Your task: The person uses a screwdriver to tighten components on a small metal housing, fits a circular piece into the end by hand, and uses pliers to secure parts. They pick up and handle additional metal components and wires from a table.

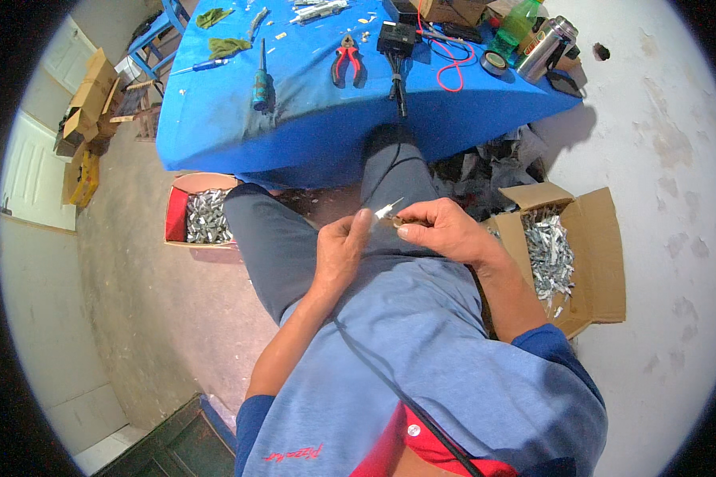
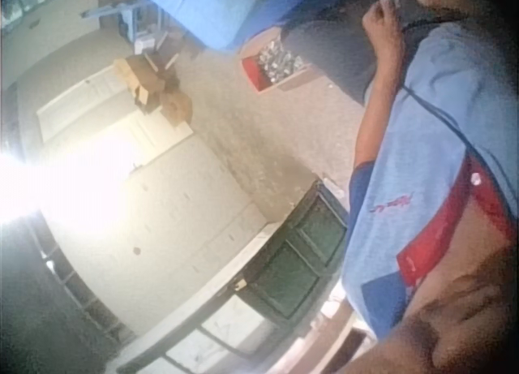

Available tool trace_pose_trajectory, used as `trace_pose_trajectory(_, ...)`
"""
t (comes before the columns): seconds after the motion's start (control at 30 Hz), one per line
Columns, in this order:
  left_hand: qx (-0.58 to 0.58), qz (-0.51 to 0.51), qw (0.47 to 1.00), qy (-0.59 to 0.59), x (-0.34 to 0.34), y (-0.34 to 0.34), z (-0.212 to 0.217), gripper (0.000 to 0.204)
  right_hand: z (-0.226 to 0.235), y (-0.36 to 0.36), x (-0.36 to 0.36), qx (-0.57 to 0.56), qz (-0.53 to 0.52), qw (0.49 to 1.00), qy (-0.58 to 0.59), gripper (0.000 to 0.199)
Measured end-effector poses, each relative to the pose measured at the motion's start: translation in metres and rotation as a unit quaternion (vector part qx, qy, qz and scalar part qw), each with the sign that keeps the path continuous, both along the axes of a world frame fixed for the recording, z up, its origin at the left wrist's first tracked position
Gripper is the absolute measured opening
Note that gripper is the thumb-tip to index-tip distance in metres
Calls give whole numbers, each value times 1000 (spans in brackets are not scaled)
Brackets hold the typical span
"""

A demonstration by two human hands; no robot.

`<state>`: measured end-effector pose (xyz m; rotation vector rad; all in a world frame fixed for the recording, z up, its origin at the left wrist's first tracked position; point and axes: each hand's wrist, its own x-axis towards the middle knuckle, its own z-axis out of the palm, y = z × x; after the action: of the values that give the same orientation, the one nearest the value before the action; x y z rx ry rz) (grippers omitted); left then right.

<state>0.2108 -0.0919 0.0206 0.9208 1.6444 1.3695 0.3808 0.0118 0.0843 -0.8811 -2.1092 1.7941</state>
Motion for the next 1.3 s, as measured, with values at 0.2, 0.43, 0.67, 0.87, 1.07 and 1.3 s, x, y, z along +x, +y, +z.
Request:
trace_pose_trajectory(0.2,-11,84,996,-27,-11,11,-10,60,-13,-14,-1,336,-264,900,-82,21)
trace_pose_trajectory(0.43,-113,88,908,-393,-34,-15,-24,55,-35,46,132,349,-495,787,-113,40)
trace_pose_trajectory(0.67,-114,-2,844,-524,-27,-9,-23,56,-76,72,279,499,-538,543,-408,46)
trace_pose_trajectory(0.87,-140,-17,843,-519,-20,-3,-8,57,-63,26,35,-9,-243,968,66,31)
trace_pose_trajectory(1.07,-126,-50,869,-476,-17,-8,-16,58,-49,-3,-73,-104,-32,989,97,28)
trace_pose_trajectory(1.3,-106,-110,865,-478,-22,-12,-19,59,-51,-4,-66,-90,-138,982,93,29)
